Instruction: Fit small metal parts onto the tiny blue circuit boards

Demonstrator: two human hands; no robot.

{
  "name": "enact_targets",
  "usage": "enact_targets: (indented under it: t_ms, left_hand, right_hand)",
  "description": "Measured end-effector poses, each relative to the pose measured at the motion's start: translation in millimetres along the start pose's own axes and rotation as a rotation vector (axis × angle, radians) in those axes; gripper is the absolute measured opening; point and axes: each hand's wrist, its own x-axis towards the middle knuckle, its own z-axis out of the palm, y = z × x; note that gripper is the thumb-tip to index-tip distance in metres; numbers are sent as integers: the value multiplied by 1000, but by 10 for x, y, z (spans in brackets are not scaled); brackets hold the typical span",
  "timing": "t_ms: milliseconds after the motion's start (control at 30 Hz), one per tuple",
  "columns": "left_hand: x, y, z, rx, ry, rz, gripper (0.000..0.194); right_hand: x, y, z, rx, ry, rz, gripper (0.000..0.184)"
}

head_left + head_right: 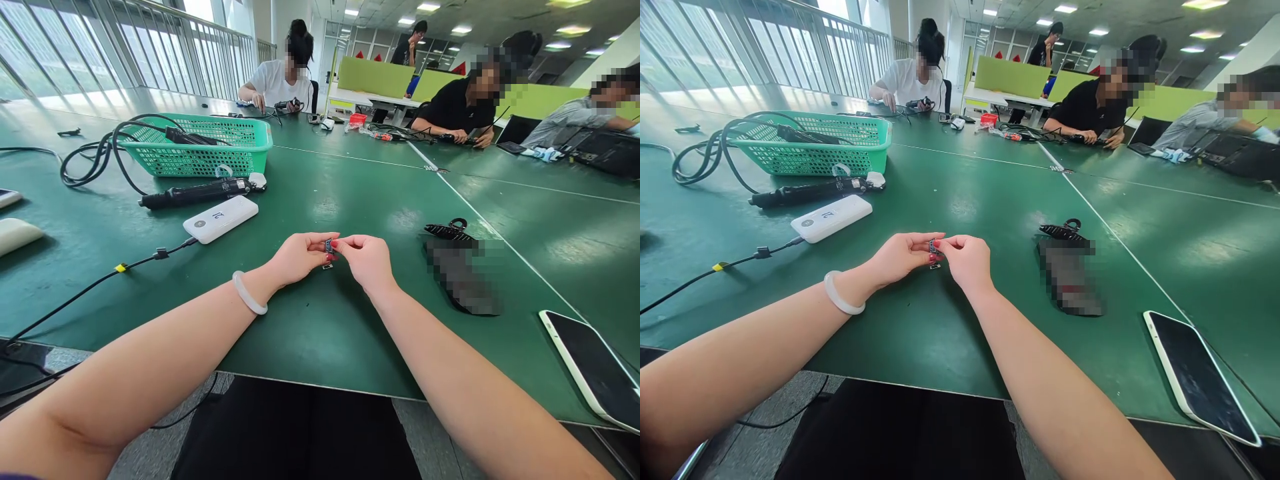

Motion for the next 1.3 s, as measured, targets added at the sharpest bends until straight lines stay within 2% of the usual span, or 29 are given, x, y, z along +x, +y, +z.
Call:
enact_targets:
  t_ms: [167,367,567,700,767,933,1133,1300]
  left_hand:
    - [-15,0,5,23,-9,27,52]
    - [-57,18,-9,20,-5,74,51]
    - [-101,93,20,6,-5,43,44]
    - [-78,119,12,-9,23,4,33]
    - [-54,121,-17,-26,75,-21,29]
    - [-3,137,-107,-49,247,-107,17]
    - [15,109,-122,-70,249,-122,19]
    - [17,56,-129,-79,232,-112,27]
  right_hand:
    - [-12,-40,9,-37,0,-15,21]
    - [-35,-56,32,123,-60,-18,19]
    - [-32,-44,10,193,-118,-17,21]
    - [11,-9,-39,72,-95,-47,31]
    - [43,20,-78,13,-117,-30,37]
    - [69,79,-136,-262,-216,-58,16]
    - [16,43,2,-542,-267,-194,16]
    - [4,6,43,-615,-278,-226,14]
